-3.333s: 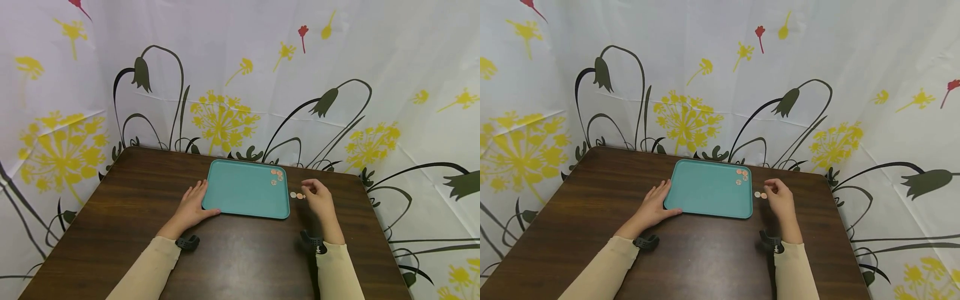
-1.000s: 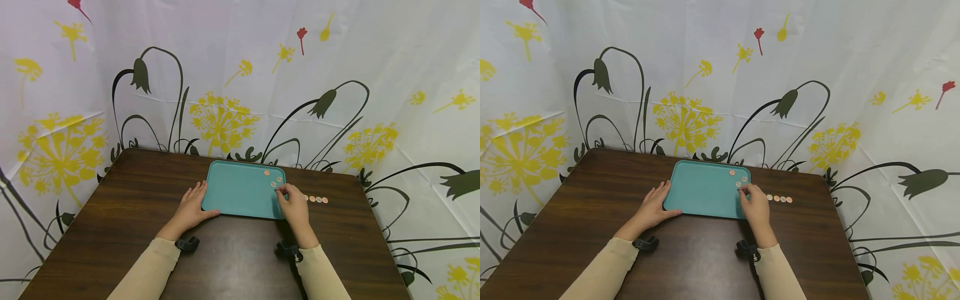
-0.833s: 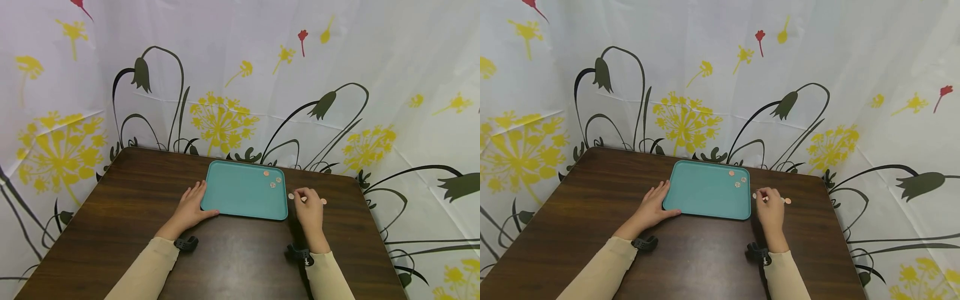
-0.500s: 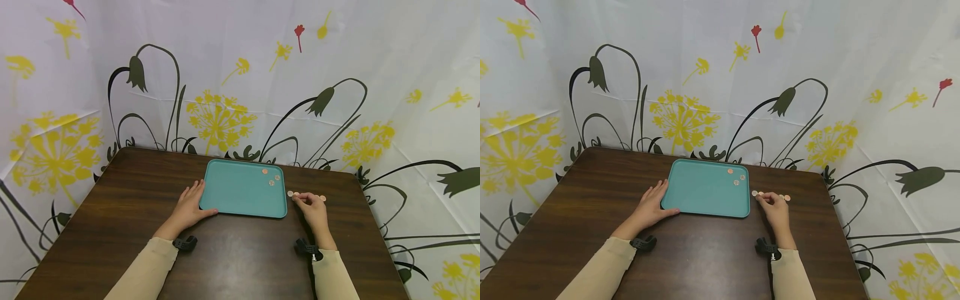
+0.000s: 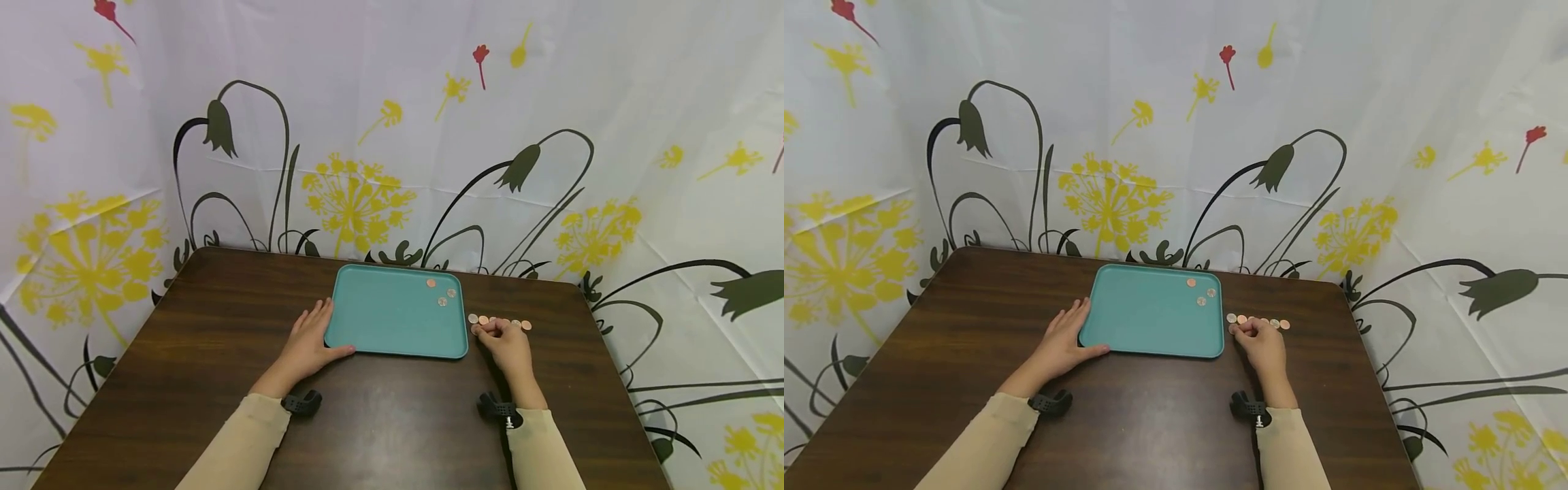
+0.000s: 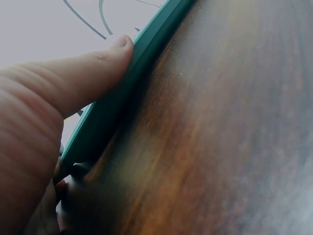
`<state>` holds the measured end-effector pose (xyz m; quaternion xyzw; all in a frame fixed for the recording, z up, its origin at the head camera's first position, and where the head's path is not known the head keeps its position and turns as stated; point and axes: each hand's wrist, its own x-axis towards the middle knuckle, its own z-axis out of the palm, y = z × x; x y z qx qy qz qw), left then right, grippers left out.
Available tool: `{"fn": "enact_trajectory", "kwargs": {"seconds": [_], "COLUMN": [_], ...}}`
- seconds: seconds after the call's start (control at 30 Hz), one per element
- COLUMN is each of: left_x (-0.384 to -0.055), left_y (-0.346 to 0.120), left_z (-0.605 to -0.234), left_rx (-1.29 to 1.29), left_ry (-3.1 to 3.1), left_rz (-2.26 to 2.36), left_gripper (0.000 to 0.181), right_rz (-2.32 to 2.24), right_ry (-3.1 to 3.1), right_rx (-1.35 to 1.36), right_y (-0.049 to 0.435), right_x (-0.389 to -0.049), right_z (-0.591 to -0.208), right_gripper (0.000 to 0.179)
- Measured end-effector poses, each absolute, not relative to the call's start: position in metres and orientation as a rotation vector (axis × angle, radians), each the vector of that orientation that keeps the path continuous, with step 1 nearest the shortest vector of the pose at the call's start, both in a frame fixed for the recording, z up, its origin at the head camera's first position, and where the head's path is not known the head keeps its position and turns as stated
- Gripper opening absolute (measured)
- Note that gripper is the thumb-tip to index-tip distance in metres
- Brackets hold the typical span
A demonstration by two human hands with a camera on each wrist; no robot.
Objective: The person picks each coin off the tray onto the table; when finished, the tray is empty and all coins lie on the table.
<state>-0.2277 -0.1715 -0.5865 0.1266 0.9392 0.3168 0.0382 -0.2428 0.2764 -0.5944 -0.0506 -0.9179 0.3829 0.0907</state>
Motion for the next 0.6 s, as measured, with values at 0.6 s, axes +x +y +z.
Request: {"fn": "enact_trajectory", "kwargs": {"seconds": [0.6], "left_x": [-0.2282], "left_y": [-0.1707], "left_z": [-0.5875], "left_rx": [0.399], "left_ry": [2.881], "left_rz": [0.985], "left_gripper": [0.121], "right_rz": [1.057], "right_ry": [-2.766], "right_rx": [-0.167], "right_y": [0.2712], "right_x": [-0.2425], "right_z": [-0.5906], "right_gripper": [0.014]}}
